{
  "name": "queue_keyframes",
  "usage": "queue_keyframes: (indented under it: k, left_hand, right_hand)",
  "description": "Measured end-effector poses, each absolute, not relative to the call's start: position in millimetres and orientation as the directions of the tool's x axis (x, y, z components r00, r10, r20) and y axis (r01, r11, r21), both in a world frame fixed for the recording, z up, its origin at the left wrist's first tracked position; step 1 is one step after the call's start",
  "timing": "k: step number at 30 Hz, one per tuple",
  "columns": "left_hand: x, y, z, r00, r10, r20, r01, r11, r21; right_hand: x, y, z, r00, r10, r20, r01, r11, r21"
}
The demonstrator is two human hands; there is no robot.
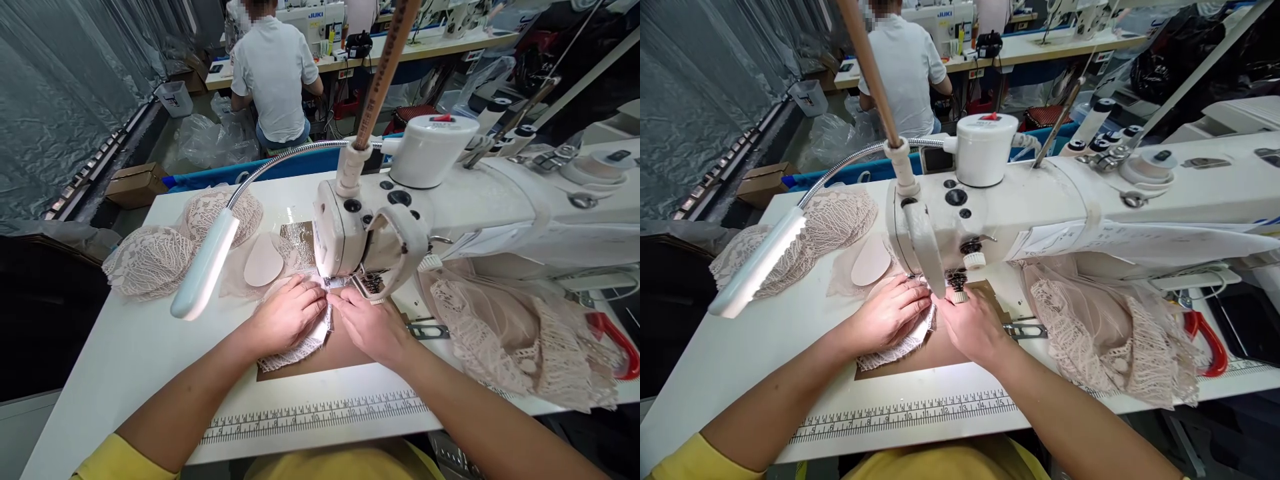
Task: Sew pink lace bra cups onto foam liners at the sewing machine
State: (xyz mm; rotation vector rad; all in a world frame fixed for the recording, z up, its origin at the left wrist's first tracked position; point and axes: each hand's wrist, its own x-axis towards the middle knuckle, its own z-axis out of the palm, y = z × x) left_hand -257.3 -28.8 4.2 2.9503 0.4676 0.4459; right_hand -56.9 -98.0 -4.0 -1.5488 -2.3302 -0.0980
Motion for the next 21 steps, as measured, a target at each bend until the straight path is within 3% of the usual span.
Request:
queue_keyframes:
  k: [13,21]
  left_hand:
    - [-259.8,-24.0,0.6,0.905,0.348,0.245,0.304,-0.932,0.198]
    - [-256.7,-24.3,4.9,0.906,0.349,0.238,0.321,-0.935,0.15]
  right_hand:
    - [-59.3,-94.7,-5.3,-0.339,0.89,0.304,0.912,0.39,-0.125]
    - [-63.6,-93.0,-6.8,-0.299,0.894,0.335,0.932,0.348,-0.099]
